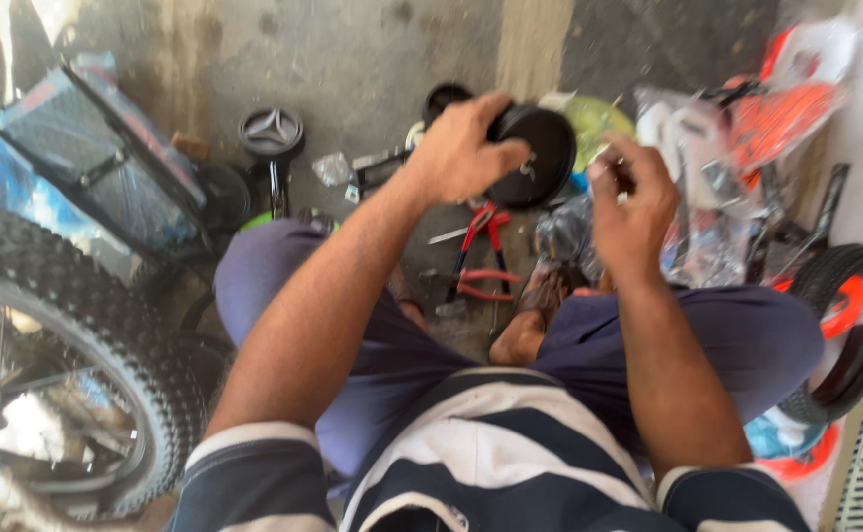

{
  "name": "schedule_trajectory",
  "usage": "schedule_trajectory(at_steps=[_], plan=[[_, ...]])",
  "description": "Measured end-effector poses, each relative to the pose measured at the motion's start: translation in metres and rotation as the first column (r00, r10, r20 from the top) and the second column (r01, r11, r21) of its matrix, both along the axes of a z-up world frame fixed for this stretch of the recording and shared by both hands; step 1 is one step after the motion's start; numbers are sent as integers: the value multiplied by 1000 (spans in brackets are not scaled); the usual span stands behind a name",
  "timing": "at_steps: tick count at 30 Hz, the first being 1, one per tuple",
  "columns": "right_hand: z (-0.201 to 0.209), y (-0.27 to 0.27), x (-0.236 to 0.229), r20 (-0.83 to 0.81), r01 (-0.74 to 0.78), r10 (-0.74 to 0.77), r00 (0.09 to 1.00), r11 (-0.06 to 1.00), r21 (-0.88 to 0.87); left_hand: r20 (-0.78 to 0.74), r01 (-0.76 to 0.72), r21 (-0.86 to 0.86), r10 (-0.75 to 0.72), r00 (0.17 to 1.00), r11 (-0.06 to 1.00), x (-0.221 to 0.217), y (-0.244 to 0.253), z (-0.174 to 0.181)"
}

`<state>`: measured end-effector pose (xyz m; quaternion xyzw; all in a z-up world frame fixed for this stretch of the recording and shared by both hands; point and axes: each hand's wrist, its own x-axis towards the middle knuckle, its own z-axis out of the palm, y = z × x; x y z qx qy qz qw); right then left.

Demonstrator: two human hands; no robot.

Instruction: The person sits on the floor and assembles a bicycle wheel hub. They unpack a metal axle and bearings from a plastic bag, insert the axle into the hub, and use pliers to secure a retaining clip. The person then fits a white plastic hub cap onto the assembly and presses it into place.

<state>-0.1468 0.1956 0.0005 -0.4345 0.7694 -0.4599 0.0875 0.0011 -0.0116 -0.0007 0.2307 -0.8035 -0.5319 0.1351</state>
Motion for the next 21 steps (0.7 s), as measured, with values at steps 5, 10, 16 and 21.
schedule_trajectory(at_steps=[5,10,16,21], plan=[[-136,13,-10,304,-78,2,953,968,237,-136,-53,-43,47,990,998,-5,-2,-20],[-250,46,35,84,-376,475,876,563,736,-183,-113,-8,110,977,994,-4,-2,-24],[-288,66,78,-198,-313,726,659,504,805,-77,-198,-53,194,978,979,-6,-10,-12],[-268,55,80,276,-424,546,791,163,891,-10,-255,-88,255,967,963,-7,-12,11]])
